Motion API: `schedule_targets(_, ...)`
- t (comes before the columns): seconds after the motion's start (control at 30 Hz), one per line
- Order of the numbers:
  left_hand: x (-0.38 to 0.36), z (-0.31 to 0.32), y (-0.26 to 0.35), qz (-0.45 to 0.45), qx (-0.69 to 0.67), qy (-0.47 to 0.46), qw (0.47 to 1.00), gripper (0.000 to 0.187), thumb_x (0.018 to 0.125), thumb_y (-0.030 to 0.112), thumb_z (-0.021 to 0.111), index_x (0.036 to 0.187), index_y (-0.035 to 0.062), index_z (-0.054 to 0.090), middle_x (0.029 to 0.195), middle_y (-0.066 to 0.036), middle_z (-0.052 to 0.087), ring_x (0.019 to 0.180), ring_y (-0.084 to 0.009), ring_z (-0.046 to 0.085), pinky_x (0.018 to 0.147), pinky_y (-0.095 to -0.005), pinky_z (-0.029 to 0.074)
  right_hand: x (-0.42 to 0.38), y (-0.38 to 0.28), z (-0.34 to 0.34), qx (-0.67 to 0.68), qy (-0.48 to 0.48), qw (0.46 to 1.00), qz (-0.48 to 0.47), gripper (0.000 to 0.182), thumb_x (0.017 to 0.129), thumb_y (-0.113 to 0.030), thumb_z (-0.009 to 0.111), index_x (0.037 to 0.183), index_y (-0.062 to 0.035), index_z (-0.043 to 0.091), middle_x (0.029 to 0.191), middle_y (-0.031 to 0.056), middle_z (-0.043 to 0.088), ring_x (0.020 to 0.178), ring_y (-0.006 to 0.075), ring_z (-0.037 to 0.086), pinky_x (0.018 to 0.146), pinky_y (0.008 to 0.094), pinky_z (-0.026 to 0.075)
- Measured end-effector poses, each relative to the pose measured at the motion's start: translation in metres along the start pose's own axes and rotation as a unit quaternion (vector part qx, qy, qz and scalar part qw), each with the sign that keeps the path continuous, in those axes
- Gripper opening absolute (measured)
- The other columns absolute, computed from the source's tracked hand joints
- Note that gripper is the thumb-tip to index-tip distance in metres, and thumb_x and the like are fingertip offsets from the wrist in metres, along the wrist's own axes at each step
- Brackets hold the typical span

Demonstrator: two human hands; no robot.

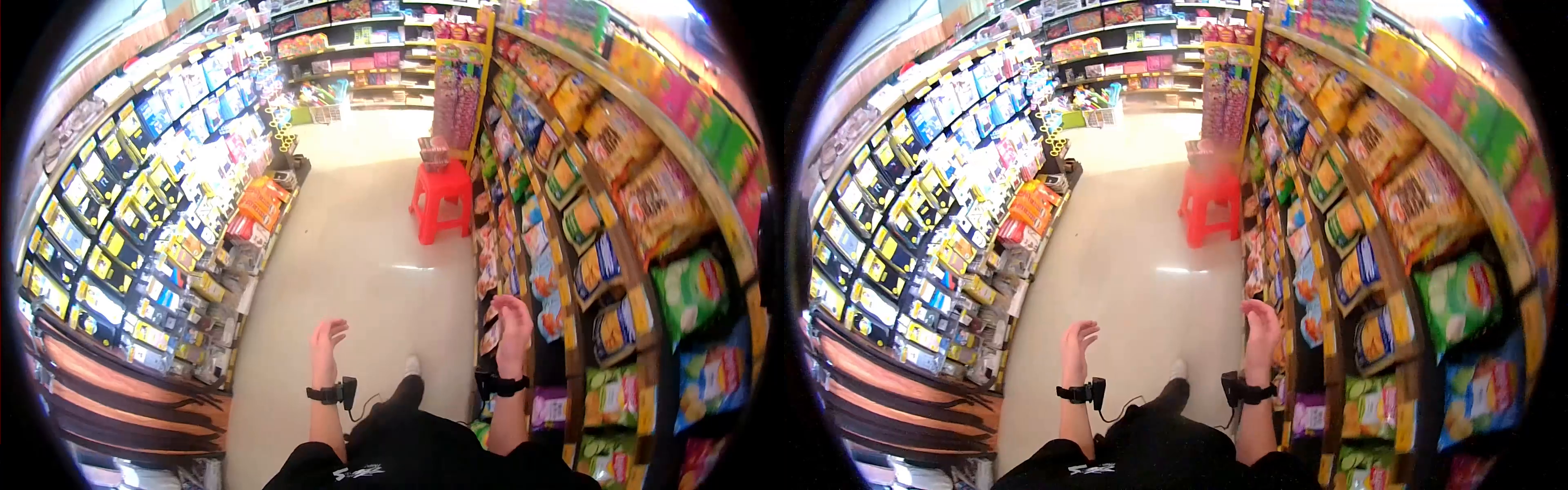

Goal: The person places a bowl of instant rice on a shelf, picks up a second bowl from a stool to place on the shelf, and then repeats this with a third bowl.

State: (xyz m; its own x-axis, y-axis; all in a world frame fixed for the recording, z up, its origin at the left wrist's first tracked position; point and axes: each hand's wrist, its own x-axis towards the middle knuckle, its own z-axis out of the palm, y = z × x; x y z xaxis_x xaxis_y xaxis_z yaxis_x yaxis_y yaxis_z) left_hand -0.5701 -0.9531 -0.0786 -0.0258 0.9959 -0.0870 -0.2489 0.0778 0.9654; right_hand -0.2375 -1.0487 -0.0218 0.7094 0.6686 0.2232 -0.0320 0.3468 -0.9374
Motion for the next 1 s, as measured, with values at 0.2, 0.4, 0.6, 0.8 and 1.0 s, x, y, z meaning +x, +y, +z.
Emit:
schedule_targets(0.2, 0.132, 0.036, 0.039, 0.039, -0.039, 0.029, 0.998, 0.033, 0.096, 0.029, 0.046, 0.099, 0.0005, 0.062, 0.098, -0.011, 0.066, 0.093, -0.0201, 0.062, 0.082, -0.0342, 0.047, 0.138, -0.020, 0.083, -0.012, -0.050, 0.997, -0.055, 0.017, 0.090, -0.002, 0.050, 0.103, 0.0029, 0.060, 0.100, 0.0081, 0.064, 0.094, 0.0165, 0.059, 0.090, 0.0294, 0.044)
schedule_targets(0.4, 0.212, 0.079, 0.038, 0.011, -0.009, 0.034, 0.999, 0.030, 0.096, 0.027, 0.045, 0.099, 0.0017, 0.063, 0.097, -0.010, 0.066, 0.092, -0.0195, 0.063, 0.081, -0.0329, 0.047, 0.224, 0.028, 0.119, 0.004, -0.024, 1.000, -0.013, 0.019, 0.089, -0.001, 0.049, 0.104, 0.0030, 0.059, 0.102, 0.0094, 0.065, 0.094, 0.0168, 0.060, 0.089, 0.0286, 0.044)
schedule_targets(0.6, 0.291, 0.113, 0.004, -0.065, 0.035, 0.050, 0.996, 0.028, 0.093, 0.025, 0.047, 0.098, 0.0019, 0.062, 0.095, -0.010, 0.067, 0.090, -0.0194, 0.064, 0.079, -0.0322, 0.048, 0.320, 0.088, 0.135, 0.009, -0.011, 0.999, 0.039, 0.017, 0.088, -0.002, 0.050, 0.103, 0.0020, 0.059, 0.100, 0.0102, 0.064, 0.094, 0.0181, 0.061, 0.086, 0.0291, 0.046)
schedule_targets(0.8, 0.419, 0.179, 0.015, -0.026, 0.080, 0.007, 0.996, 0.030, 0.094, 0.026, 0.048, 0.096, 0.0006, 0.063, 0.095, -0.011, 0.067, 0.089, -0.0200, 0.064, 0.080, -0.0333, 0.048, 0.460, 0.121, 0.170, 0.005, 0.010, 0.999, -0.041, 0.016, 0.089, -0.006, 0.052, 0.100, 0.0027, 0.060, 0.094, 0.0109, 0.064, 0.088, 0.0193, 0.062, 0.086, 0.0303, 0.048)
schedule_targets(1.0, 0.553, 0.253, 0.045, -0.002, 0.092, -0.003, 0.996, 0.027, 0.093, 0.023, 0.047, 0.096, 0.0010, 0.063, 0.092, -0.011, 0.068, 0.086, -0.0205, 0.065, 0.079, -0.0325, 0.048, 0.612, 0.150, 0.251, 0.118, -0.063, 0.991, -0.009, 0.017, 0.089, -0.002, 0.049, 0.103, 0.0007, 0.059, 0.099, 0.0084, 0.064, 0.094, 0.0177, 0.061, 0.087, 0.0279, 0.047)
